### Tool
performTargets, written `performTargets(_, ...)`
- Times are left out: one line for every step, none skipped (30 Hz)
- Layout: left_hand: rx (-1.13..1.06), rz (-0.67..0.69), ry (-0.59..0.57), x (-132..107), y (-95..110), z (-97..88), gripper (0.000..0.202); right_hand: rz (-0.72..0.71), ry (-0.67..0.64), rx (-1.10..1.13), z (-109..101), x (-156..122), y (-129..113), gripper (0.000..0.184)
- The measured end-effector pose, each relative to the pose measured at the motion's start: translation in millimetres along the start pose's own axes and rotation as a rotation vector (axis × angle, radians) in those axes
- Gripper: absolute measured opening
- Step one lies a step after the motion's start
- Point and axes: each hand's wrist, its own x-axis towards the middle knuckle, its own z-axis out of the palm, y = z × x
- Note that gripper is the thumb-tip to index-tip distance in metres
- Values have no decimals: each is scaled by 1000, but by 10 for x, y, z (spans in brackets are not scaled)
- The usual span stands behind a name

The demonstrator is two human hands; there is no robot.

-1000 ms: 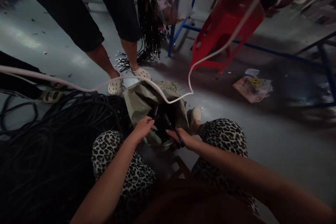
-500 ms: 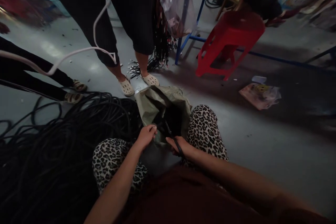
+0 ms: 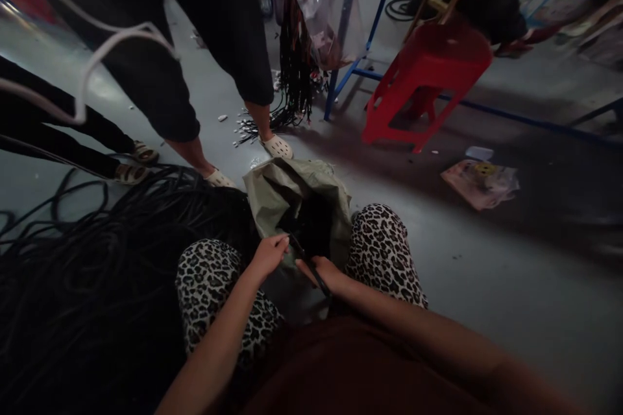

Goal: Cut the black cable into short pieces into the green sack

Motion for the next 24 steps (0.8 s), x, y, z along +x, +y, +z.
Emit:
performTargets(5, 0, -10, 14, 39, 25, 45, 1, 6, -6, -31, 23, 7, 55)
performTargets(8, 1, -19, 29, 71, 45, 45, 1, 10, -11, -60, 43, 13, 57)
performTargets(12, 3, -30, 44, 96, 59, 45, 1, 13, -16, -85, 59, 18, 59)
performTargets(18, 8, -43, 59, 113, 68, 44, 2, 17, -25, -108, 73, 22, 61)
performTargets(22, 16, -58, 74, 123, 72, 44, 6, 21, -40, -125, 86, 24, 62)
performTargets(21, 25, -72, 90, 127, 73, 44, 10, 26, -59, -139, 101, 26, 62)
performTargets(13, 36, -84, 105, 126, 74, 44, 12, 33, -78, -147, 117, 28, 62)
performTargets(-2, 46, -91, 119, 120, 76, 44, 10, 42, -94, -151, 134, 32, 62)
performTargets(-23, 54, -92, 131, 111, 80, 44, 2, 53, -104, -152, 152, 36, 61)
performTargets(-49, 60, -88, 140, 99, 87, 45, -11, 62, -109, -151, 168, 40, 61)
performTargets(-78, 63, -78, 147, 85, 96, 45, -29, 71, -109, -148, 180, 44, 61)
performTargets(-106, 64, -67, 150, 69, 107, 46, -50, 79, -108, -145, 186, 46, 61)
performTargets(-131, 64, -56, 149, 53, 118, 47, -67, 81, -107, -143, 187, 47, 60)
performTargets(-153, 66, -46, 146, 37, 128, 48, -79, 81, -106, -141, 181, 45, 60)
performTargets(-169, 69, -40, 139, 23, 137, 48, -81, 79, -103, -139, 171, 42, 60)
performTargets(-180, 73, -39, 131, 11, 144, 48, -76, 74, -97, -138, 158, 38, 61)
performTargets(-184, 80, -42, 122, 1, 149, 48, -71, 68, -91, -137, 143, 34, 61)
performTargets(-185, 88, -47, 112, -6, 151, 47, -68, 59, -88, -136, 127, 31, 62)
performTargets(-181, 96, -54, 102, -13, 153, 46, -68, 49, -88, -136, 113, 29, 62)
performTargets(-173, 104, -62, 93, -20, 155, 45, -70, 42, -95, -136, 99, 28, 63)
performTargets(-159, 113, -70, 84, -28, 157, 43, -71, 40, -111, -136, 86, 27, 63)
performTargets(-144, 121, -75, 76, -39, 160, 42, -72, 43, -131, -138, 75, 28, 63)
performTargets(-130, 127, -80, 69, -53, 164, 41, -73, 52, -153, -138, 63, 29, 63)
performTargets(-115, 129, -84, 64, -70, 169, 41, -74, 63, -173, -138, 51, 29, 63)
